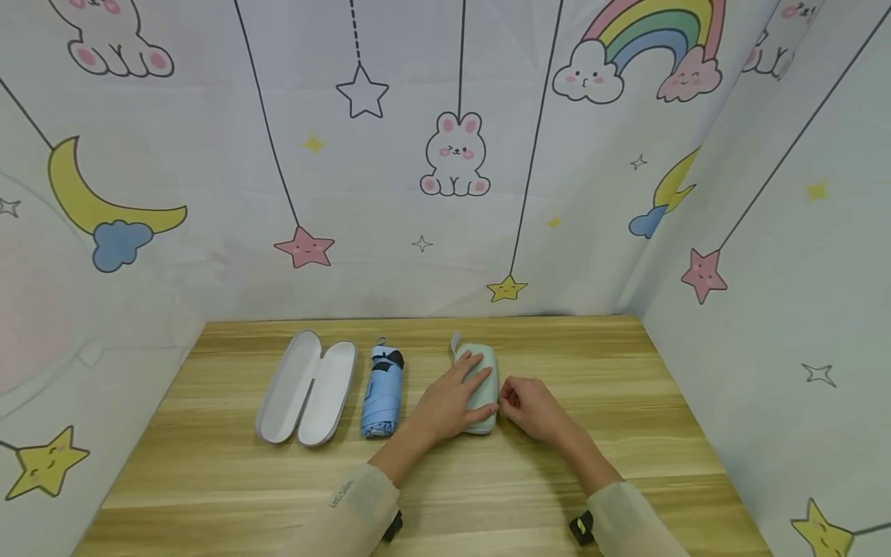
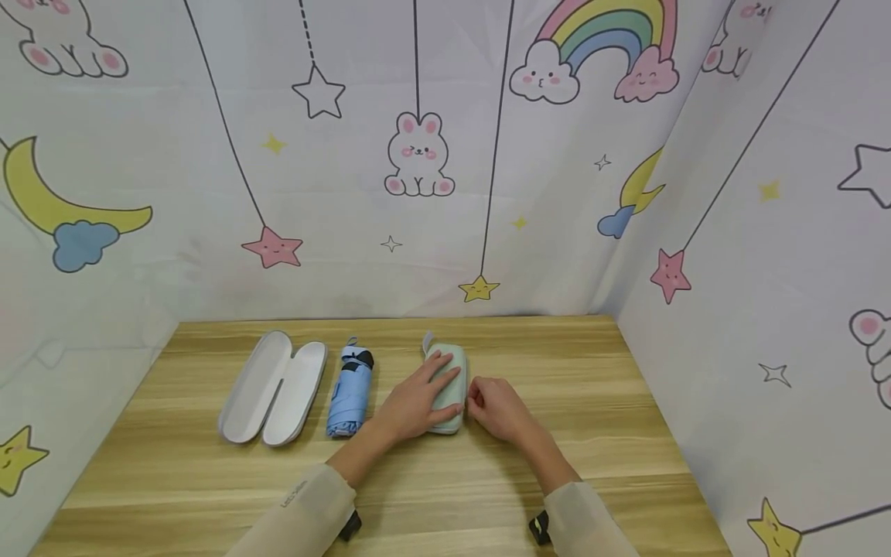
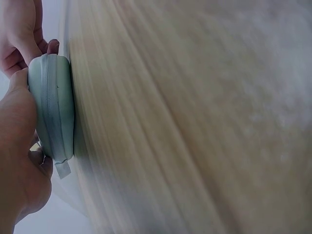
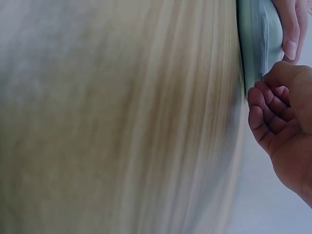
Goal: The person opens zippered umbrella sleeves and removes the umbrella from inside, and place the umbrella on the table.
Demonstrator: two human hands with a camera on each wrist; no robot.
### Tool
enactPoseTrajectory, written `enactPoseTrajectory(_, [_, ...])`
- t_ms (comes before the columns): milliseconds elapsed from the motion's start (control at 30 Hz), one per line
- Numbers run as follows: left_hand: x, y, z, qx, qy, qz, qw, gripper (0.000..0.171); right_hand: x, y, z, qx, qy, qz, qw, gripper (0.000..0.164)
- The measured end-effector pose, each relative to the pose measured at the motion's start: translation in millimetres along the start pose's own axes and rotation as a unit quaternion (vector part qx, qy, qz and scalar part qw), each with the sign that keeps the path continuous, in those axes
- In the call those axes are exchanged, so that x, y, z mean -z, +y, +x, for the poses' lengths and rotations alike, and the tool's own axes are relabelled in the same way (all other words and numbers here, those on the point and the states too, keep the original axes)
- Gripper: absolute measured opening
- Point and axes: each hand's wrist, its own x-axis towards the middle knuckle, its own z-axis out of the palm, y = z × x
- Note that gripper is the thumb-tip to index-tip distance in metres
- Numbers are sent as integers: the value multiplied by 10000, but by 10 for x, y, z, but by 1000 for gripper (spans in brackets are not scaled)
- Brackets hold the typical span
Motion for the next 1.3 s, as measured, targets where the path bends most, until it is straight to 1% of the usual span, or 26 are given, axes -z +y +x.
enactPoseTrajectory(500, [-44,7,-1,-2,78,12,10000,72,-9,13,-62,172,-26,28,9998,8])
enactPoseTrajectory(833, [-23,26,-12,-16,57,-26,10000,72,-11,2,-95,168,-113,83,9998,9])
enactPoseTrajectory(1067, [-37,18,-8,-18,41,51,10000,72,-15,4,-109,289,-51,32,9996,10])
enactPoseTrajectory(1300, [-36,14,-5,-12,12,16,10000,73,-12,-11,-125,345,-116,83,9993,10])
